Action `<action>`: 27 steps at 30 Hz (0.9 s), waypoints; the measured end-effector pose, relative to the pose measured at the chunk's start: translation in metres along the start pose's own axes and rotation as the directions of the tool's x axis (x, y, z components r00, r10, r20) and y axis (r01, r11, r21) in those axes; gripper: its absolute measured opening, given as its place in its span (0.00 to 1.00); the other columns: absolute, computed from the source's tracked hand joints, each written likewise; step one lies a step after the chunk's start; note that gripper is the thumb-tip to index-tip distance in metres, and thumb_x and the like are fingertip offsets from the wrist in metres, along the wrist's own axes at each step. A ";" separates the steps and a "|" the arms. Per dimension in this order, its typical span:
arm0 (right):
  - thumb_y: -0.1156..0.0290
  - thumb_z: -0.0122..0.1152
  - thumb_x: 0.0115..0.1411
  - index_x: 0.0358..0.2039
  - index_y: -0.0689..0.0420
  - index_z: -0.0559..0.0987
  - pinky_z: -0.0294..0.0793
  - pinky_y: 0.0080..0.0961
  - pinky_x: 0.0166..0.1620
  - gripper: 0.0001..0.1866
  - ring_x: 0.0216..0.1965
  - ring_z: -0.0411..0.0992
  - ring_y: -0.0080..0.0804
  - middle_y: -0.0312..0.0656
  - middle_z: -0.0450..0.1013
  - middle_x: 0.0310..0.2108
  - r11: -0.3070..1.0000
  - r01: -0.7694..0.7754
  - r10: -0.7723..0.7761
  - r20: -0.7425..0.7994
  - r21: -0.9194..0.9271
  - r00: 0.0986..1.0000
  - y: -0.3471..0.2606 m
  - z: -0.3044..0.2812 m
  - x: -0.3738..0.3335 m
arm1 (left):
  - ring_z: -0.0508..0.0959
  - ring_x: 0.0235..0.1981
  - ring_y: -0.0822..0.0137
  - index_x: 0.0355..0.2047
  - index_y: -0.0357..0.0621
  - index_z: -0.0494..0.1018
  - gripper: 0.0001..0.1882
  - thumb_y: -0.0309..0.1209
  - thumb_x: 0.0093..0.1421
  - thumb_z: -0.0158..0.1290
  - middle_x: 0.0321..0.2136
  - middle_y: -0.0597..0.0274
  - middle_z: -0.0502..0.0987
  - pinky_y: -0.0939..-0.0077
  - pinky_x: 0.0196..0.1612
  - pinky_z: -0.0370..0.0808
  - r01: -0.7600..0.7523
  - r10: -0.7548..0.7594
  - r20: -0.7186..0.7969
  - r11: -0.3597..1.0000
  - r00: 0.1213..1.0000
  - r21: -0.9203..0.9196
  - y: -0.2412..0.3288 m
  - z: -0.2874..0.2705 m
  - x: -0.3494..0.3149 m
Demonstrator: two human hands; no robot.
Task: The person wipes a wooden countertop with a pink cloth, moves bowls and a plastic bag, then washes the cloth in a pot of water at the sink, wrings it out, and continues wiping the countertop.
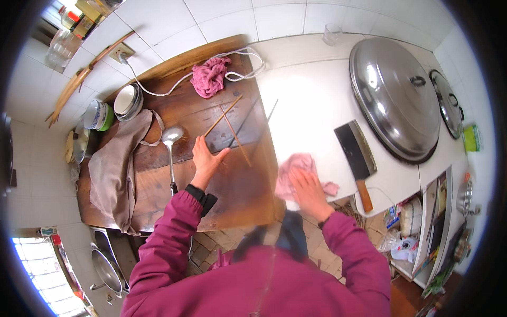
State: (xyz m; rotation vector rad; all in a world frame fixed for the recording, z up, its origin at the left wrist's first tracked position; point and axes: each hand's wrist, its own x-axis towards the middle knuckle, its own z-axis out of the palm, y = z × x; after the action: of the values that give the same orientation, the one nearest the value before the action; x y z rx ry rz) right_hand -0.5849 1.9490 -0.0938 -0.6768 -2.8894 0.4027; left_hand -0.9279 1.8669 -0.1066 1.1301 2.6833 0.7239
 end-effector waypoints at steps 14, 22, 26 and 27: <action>0.73 0.46 0.59 0.46 0.60 0.69 0.72 0.27 0.44 0.13 0.39 0.70 0.27 0.44 0.71 0.38 -0.150 -0.670 0.266 0.682 0.727 0.681 0.083 -0.071 0.020 | 0.63 0.52 0.50 0.55 0.33 0.58 0.45 0.47 0.43 0.63 0.48 0.47 0.65 0.58 0.53 0.62 -0.052 0.001 0.189 0.964 0.982 0.260 0.097 0.029 -0.009; 0.68 0.50 0.62 0.55 0.58 0.66 0.76 0.31 0.41 0.21 0.41 0.73 0.29 0.40 0.70 0.44 -0.761 -0.332 0.114 0.619 0.557 0.777 0.077 -0.066 0.053 | 0.74 0.36 0.47 0.32 0.39 0.65 0.13 0.35 0.53 0.52 0.30 0.48 0.73 0.53 0.38 0.72 0.027 -0.063 0.147 0.972 0.987 0.235 0.080 0.036 -0.031; 0.66 0.50 0.63 0.56 0.59 0.65 0.77 0.31 0.44 0.22 0.43 0.73 0.33 0.40 0.71 0.45 -0.768 -0.352 0.023 0.572 0.535 0.820 0.064 -0.060 0.060 | 0.75 0.29 0.40 0.35 0.38 0.62 0.13 0.35 0.56 0.49 0.25 0.40 0.74 0.46 0.34 0.71 0.080 -0.107 0.195 0.987 0.975 0.142 0.072 0.035 -0.031; 0.66 0.50 0.63 0.56 0.59 0.64 0.78 0.32 0.45 0.22 0.44 0.74 0.35 0.41 0.71 0.46 -0.771 -0.341 -0.038 0.495 0.538 0.868 0.062 -0.060 0.061 | 0.75 0.28 0.39 0.36 0.38 0.61 0.14 0.35 0.57 0.49 0.24 0.39 0.74 0.45 0.33 0.71 0.075 -0.103 0.204 0.988 0.974 0.137 0.070 0.034 -0.030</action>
State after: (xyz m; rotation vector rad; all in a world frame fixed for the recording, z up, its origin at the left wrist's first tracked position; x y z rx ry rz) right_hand -0.6017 2.0438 -0.0499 -0.6458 -0.4220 2.8436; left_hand -0.8514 1.9005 -0.1046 1.0405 2.6111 0.3970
